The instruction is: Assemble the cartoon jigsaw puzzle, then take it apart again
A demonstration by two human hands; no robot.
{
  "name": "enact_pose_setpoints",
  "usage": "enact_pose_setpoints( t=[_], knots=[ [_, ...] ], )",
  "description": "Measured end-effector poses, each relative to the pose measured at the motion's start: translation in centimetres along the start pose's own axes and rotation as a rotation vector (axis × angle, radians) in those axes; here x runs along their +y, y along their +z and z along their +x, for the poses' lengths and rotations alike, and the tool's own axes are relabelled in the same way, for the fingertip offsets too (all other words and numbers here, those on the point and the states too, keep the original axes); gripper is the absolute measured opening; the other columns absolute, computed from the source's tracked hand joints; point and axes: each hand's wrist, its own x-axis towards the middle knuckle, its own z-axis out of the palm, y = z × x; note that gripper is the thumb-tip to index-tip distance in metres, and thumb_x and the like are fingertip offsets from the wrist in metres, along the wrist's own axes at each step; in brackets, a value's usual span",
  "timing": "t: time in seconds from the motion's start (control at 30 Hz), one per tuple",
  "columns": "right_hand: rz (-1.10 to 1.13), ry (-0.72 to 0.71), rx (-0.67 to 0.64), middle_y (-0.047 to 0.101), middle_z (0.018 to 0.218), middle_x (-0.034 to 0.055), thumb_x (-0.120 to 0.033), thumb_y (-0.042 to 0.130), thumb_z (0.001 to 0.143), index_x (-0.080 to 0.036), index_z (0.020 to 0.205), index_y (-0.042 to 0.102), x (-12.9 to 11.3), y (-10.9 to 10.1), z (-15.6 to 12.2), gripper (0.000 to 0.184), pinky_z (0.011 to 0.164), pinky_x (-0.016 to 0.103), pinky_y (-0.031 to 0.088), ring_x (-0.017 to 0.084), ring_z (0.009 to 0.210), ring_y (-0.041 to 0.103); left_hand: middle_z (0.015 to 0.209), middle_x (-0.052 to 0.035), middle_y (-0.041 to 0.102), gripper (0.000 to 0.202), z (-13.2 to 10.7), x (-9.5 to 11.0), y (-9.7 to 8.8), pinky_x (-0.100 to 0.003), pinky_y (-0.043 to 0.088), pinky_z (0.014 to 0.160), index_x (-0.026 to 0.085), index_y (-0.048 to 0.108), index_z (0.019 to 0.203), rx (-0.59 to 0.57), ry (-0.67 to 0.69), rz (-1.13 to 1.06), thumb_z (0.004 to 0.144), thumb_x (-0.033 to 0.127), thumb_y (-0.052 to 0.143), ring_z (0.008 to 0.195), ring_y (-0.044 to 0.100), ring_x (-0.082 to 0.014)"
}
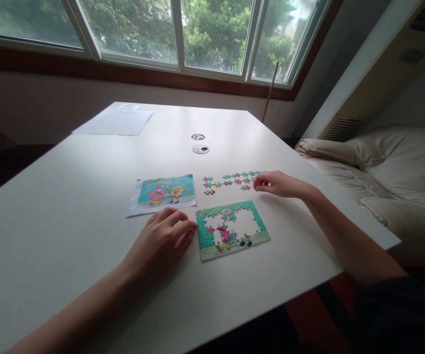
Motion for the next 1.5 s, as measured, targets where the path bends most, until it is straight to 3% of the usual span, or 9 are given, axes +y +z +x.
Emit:
enact_pose_setpoints(
  t=[0.1,0.47,0.6,0.83,1.1,1.27,1.5],
  knots=[
    [-0.030,0.027,0.071,0.068,0.080,0.0034,-0.022,0.051,0.081,-0.018,0.087,0.068,1.2,0.8,0.0,0.019,0.068,0.023,0.044,0.014,0.072,0.060,0.088,-0.0053,0.064,0.021,0.0,0.0,0.0,-0.036,0.045,0.078,0.022,0.066,0.093,0.002,0.004,-0.002,0.090,0.021,0.046,0.089,0.052,-0.0214],
    [-0.038,0.064,0.279,0.070,0.083,0.0021,-0.029,0.060,0.077,-0.019,0.084,0.069,2.0,2.4,0.5,0.015,0.071,0.026,0.043,0.016,0.077,0.060,0.088,-0.0046,0.064,0.019,-0.2,-0.2,0.1,-0.036,0.044,0.078,0.022,0.066,0.093,-0.006,0.005,-0.003,0.089,0.022,0.047,0.089,0.053,-0.0219],
    [-0.071,0.052,0.298,0.070,0.084,0.0022,-0.031,0.060,0.077,-0.019,0.078,0.069,2.1,2.5,0.5,0.015,0.076,0.028,0.043,0.017,0.082,0.060,0.088,-0.0048,0.064,0.021,-0.3,-0.2,0.1,-0.036,0.044,0.079,0.022,0.066,0.093,-0.008,0.005,-0.002,0.090,0.023,0.046,0.089,0.053,-0.0215],
    [-0.018,0.042,0.297,0.070,0.084,0.0021,-0.031,0.058,0.079,-0.019,0.082,0.070,2.6,2.2,0.5,0.017,0.072,0.026,0.042,0.016,0.077,0.060,0.089,-0.0044,0.063,0.019,-0.3,-0.3,0.0,-0.037,0.043,0.079,0.023,0.065,0.094,-0.003,0.010,-0.004,0.089,0.021,0.047,0.089,0.053,-0.0216],
    [-0.123,0.159,0.426,0.070,0.089,0.0068,-0.024,0.049,0.083,-0.016,0.095,0.070,6.8,0.2,-0.5,0.025,0.072,0.027,0.043,0.016,0.073,0.058,0.090,-0.0051,0.063,0.020,-0.3,-0.3,0.0,-0.038,0.043,0.079,0.022,0.064,0.096,-0.005,0.016,0.001,0.090,0.022,0.046,0.089,0.052,-0.0221],
    [-0.162,0.270,0.436,0.069,0.094,0.0086,-0.019,0.048,0.083,-0.015,0.100,0.070,9.3,0.4,-0.8,0.029,0.076,0.027,0.044,0.017,0.077,0.059,0.091,-0.0050,0.064,0.019,-0.3,-0.4,-0.1,-0.038,0.043,0.079,0.022,0.064,0.098,0.005,0.011,0.020,0.090,0.022,0.047,0.091,0.053,-0.0229],
    [-0.174,0.224,0.408,0.067,0.093,0.0064,-0.013,0.048,0.083,-0.019,0.105,0.069,10.4,1.2,-0.3,0.032,0.075,0.024,0.045,0.015,0.077,0.060,0.091,-0.0042,0.064,0.021,-0.4,-0.5,0.1,-0.037,0.043,0.080,0.023,0.065,0.098,-0.001,0.009,0.023,0.090,0.024,0.046,0.090,0.054,-0.0222]
  ],
)
